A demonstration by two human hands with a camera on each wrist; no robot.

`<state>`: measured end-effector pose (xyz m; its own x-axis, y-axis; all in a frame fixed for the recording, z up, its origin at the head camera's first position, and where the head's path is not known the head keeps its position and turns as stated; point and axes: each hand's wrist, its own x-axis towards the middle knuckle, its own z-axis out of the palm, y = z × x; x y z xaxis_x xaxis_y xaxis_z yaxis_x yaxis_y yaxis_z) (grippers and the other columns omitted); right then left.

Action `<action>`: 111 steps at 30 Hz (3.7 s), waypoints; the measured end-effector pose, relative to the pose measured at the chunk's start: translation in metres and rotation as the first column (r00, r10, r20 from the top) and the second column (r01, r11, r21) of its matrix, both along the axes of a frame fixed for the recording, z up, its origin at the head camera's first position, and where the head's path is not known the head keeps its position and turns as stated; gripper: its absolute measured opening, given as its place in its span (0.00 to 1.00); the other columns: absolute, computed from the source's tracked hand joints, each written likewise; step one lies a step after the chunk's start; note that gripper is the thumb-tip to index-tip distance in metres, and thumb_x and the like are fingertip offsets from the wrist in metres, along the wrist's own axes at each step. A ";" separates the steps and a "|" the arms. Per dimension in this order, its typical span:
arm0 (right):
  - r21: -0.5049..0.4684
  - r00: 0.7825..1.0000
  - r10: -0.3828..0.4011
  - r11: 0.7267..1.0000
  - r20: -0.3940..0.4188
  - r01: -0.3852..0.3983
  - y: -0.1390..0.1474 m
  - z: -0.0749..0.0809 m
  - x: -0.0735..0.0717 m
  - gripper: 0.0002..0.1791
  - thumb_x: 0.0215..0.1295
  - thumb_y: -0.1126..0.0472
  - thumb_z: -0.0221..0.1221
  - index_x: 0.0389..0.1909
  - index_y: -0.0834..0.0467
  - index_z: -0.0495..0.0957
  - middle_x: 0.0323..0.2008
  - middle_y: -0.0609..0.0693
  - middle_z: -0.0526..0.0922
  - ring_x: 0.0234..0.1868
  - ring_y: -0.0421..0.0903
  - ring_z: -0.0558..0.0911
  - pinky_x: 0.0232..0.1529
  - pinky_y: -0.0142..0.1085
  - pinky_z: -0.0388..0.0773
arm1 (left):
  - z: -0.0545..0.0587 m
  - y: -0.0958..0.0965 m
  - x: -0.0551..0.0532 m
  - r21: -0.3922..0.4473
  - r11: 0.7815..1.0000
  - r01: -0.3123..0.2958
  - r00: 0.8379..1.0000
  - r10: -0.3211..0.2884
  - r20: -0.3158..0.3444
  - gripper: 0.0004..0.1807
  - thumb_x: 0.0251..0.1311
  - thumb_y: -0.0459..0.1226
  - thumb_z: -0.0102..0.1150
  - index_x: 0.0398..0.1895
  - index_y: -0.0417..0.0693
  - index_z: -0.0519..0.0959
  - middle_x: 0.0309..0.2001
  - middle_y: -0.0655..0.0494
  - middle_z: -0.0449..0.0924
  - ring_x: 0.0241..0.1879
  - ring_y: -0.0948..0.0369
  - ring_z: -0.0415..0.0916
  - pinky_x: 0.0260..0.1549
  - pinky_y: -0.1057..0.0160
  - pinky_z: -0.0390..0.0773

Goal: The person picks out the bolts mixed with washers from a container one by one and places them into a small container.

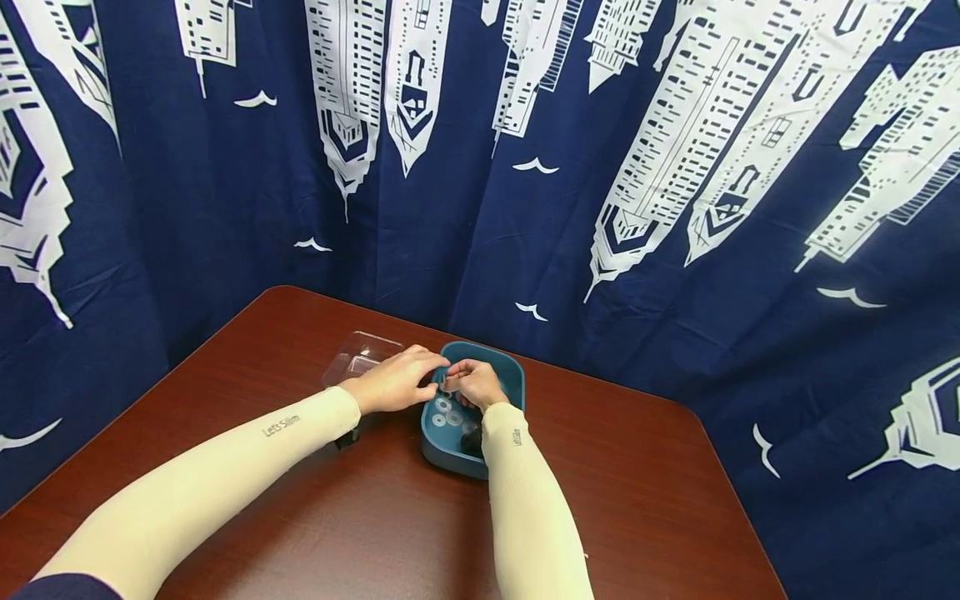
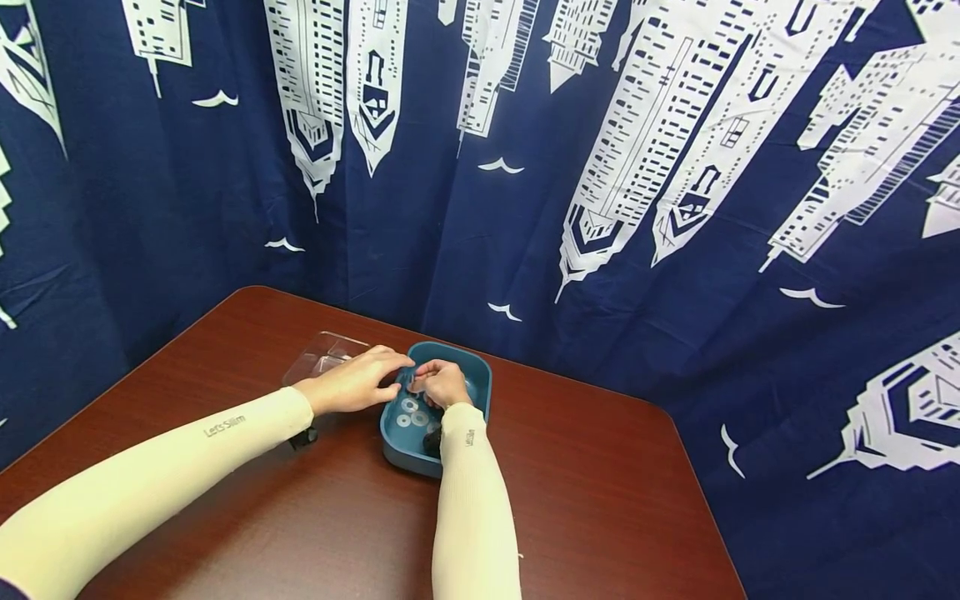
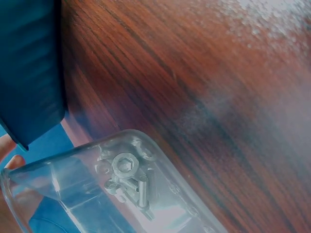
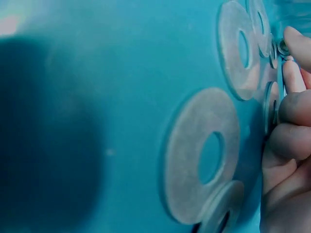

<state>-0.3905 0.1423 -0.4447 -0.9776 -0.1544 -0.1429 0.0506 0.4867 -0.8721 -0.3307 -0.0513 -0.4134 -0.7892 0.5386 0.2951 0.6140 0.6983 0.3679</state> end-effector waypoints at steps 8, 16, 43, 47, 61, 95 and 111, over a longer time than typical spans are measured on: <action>0.003 0.999 -0.036 0.999 -0.006 0.036 -0.001 -0.002 -0.002 0.10 0.56 0.67 0.70 0.39 0.59 0.83 0.24 0.47 0.82 0.15 0.43 0.71 0.16 0.32 0.68 | -0.001 -0.001 0.000 0.007 1.000 -0.003 1.000 0.003 -0.002 0.27 0.67 0.41 0.59 0.68 0.46 0.73 0.65 0.51 0.76 0.64 0.54 0.70 0.65 0.53 0.72; 0.017 0.998 -0.063 0.998 -0.004 0.063 -0.001 -0.003 0.000 0.07 0.59 0.66 0.67 0.39 0.58 0.84 0.21 0.47 0.79 0.15 0.42 0.71 0.16 0.31 0.68 | -0.001 0.000 0.001 0.009 1.000 -0.005 1.000 0.005 0.006 0.27 0.67 0.40 0.60 0.68 0.44 0.73 0.65 0.50 0.77 0.62 0.53 0.70 0.65 0.53 0.72; -0.009 1.000 -0.001 1.000 -0.006 0.001 0.003 0.002 0.004 0.13 0.56 0.70 0.68 0.43 0.61 0.81 0.26 0.47 0.82 0.17 0.42 0.71 0.17 0.31 0.66 | -0.002 0.000 0.001 -0.005 1.000 0.008 1.000 -0.008 -0.005 0.26 0.68 0.40 0.58 0.68 0.44 0.73 0.66 0.51 0.76 0.63 0.53 0.70 0.65 0.52 0.72; 0.028 0.999 -0.005 1.000 -0.034 0.006 0.001 0.002 0.004 0.14 0.54 0.67 0.72 0.41 0.61 0.81 0.24 0.47 0.82 0.16 0.42 0.71 0.16 0.31 0.66 | -0.002 0.001 0.001 -0.012 1.000 0.009 1.000 -0.009 -0.021 0.26 0.68 0.41 0.58 0.68 0.45 0.73 0.66 0.51 0.76 0.63 0.54 0.70 0.65 0.53 0.72; 0.027 0.997 -0.051 0.998 -0.061 0.052 0.004 -0.003 0.002 0.12 0.54 0.71 0.70 0.39 0.60 0.82 0.26 0.49 0.84 0.16 0.43 0.73 0.15 0.32 0.68 | -0.002 0.001 0.001 -0.010 1.000 0.013 1.000 -0.013 -0.018 0.26 0.68 0.40 0.58 0.67 0.43 0.74 0.65 0.50 0.76 0.63 0.53 0.71 0.65 0.53 0.72; -0.008 0.993 -0.113 0.994 -0.042 0.113 0.006 0.000 0.002 0.12 0.58 0.71 0.65 0.43 0.59 0.83 0.32 0.52 0.88 0.19 0.43 0.74 0.19 0.32 0.70 | 0.004 0.001 0.004 -0.031 0.999 0.014 1.000 -0.015 -0.016 0.24 0.68 0.39 0.58 0.66 0.45 0.75 0.64 0.51 0.78 0.61 0.53 0.72 0.64 0.53 0.73; -0.093 0.995 -0.090 0.992 -0.047 0.085 0.010 0.008 0.006 0.15 0.61 0.70 0.65 0.49 0.60 0.81 0.34 0.53 0.88 0.20 0.45 0.76 0.20 0.31 0.71 | 0.005 0.002 0.005 -0.054 0.998 0.022 0.999 -0.024 -0.042 0.23 0.68 0.40 0.57 0.65 0.45 0.76 0.63 0.52 0.78 0.60 0.53 0.71 0.63 0.52 0.72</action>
<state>-0.3849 0.1528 -0.4368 -0.9936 -0.0780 -0.0816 0.0437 0.4008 -0.9151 -0.3260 -0.0494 -0.4083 -0.7638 0.5721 0.2989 0.6444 0.7017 0.3038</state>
